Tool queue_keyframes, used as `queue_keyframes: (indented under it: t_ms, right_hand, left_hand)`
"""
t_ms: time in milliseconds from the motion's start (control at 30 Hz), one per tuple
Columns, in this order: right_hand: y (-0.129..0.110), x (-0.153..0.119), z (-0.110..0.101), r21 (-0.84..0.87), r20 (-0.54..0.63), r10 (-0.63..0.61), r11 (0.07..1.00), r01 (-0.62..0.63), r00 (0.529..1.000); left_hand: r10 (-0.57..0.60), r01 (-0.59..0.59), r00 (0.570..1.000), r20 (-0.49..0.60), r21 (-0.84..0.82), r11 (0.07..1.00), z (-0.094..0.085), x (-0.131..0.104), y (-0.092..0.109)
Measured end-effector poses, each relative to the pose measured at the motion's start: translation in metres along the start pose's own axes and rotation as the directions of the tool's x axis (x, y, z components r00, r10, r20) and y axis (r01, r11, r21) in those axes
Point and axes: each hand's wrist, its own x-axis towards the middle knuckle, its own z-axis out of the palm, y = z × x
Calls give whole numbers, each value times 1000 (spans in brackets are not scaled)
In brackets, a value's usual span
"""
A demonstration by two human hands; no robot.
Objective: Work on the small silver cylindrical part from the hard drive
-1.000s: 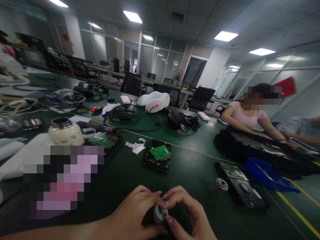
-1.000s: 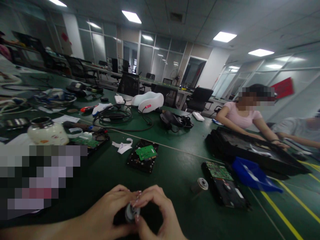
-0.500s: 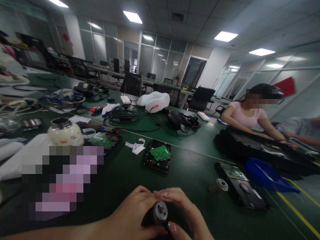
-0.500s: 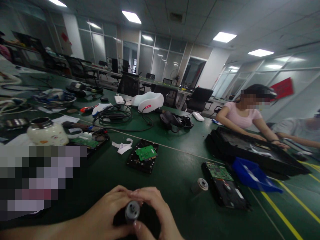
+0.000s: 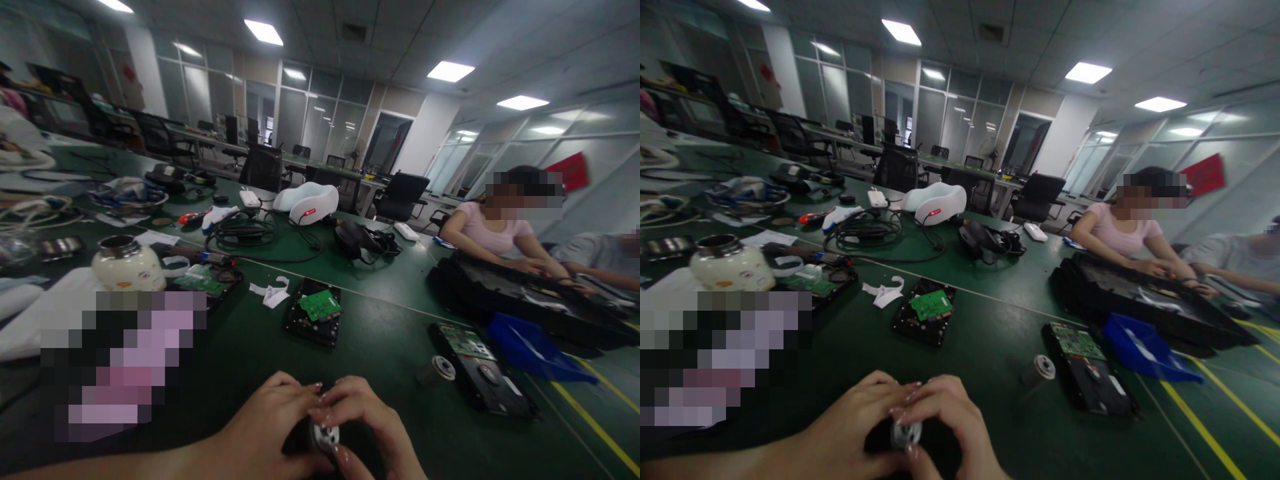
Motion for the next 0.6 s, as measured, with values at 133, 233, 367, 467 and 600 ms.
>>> queue_keyframes:
  t_ms: [133, 233, 367, 467, 600]
  right_hand:
    - [2, 1, -2, -111, 62, -54, 992, 61, 997]
    - [1, 3, -2, -175, 21, -68, 982, 71, 997]
    - [-3, 7, 0, -251, -27, -134, 960, 123, 991]
    - [-2, 8, 2, -246, -45, -152, 960, 137, 987]
    - [-1, 6, 4, -204, -100, -135, 973, 112, 986]
  left_hand:
    - [-3, 2, 1000, 11, 15, 1000, -1, 0, 0]
    - [-1, 1, 1000, 17, 0, 1000, -2, 1, 1]
    - [-18, 18, 1000, 9, -11, 1000, -1, 0, 1]
    - [-37, 38, 999, 6, -6, 999, -2, -1, 1]
    - [-50, 51, 999, 21, -13, 999, -4, -2, 3]
